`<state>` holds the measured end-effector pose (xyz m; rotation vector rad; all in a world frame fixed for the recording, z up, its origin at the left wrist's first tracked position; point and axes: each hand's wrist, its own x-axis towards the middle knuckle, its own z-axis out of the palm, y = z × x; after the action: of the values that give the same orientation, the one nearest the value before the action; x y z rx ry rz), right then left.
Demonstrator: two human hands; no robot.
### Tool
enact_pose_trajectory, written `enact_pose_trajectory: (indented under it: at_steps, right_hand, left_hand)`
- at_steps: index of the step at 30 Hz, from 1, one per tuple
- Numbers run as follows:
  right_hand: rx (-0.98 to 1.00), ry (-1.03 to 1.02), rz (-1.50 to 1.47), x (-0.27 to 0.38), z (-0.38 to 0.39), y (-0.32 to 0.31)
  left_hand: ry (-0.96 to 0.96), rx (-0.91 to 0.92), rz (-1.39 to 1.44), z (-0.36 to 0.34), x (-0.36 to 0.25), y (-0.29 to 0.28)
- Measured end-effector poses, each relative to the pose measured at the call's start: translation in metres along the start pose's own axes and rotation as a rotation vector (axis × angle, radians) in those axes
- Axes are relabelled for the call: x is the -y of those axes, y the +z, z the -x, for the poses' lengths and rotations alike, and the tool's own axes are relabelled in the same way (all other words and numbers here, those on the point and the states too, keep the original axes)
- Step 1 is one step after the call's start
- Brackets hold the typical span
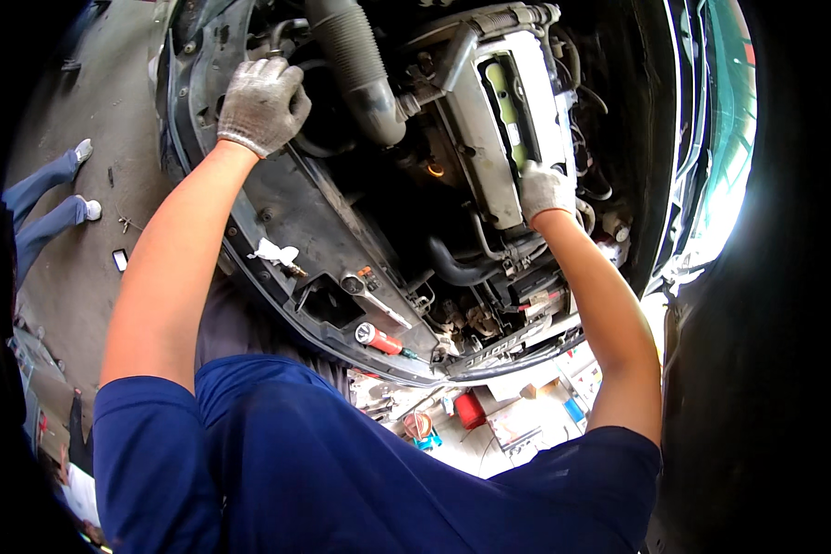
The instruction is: The person works on a car engine with the hood open, using a socket wrench to tighten bolts on the engine cover. They then walk to the driver's side, open the door, and briefly interact with the steering wheel and dashboard before exiting.
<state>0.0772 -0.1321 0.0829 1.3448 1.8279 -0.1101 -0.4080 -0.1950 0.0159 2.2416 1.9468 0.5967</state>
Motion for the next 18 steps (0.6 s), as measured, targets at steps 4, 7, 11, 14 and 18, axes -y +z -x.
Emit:
enact_pose_trajectory:
  at_steps: [4, 7, 11, 14, 18]
  right_hand:
    - [-0.012, 0.232, -0.435, -0.025, -0.020, 0.052]
    - [0.045, -0.032, -0.217, -0.051, -0.031, 0.084]
    - [-0.050, 0.270, -0.343, -0.050, -0.036, 0.086]
    - [-0.039, 0.005, 0.057, -0.015, -0.014, 0.020]
    - [0.033, 0.087, -0.178, 0.000, -0.015, 0.005]
  left_hand:
    - [0.041, -0.056, 0.064, -0.007, -0.002, 0.001]
    - [0.034, -0.055, 0.064, -0.004, -0.005, 0.004]
    - [0.037, -0.038, 0.076, -0.010, -0.006, 0.006]
    - [0.019, -0.039, 0.061, -0.003, -0.002, 0.001]
    - [0.022, -0.045, 0.058, -0.001, 0.000, -0.003]
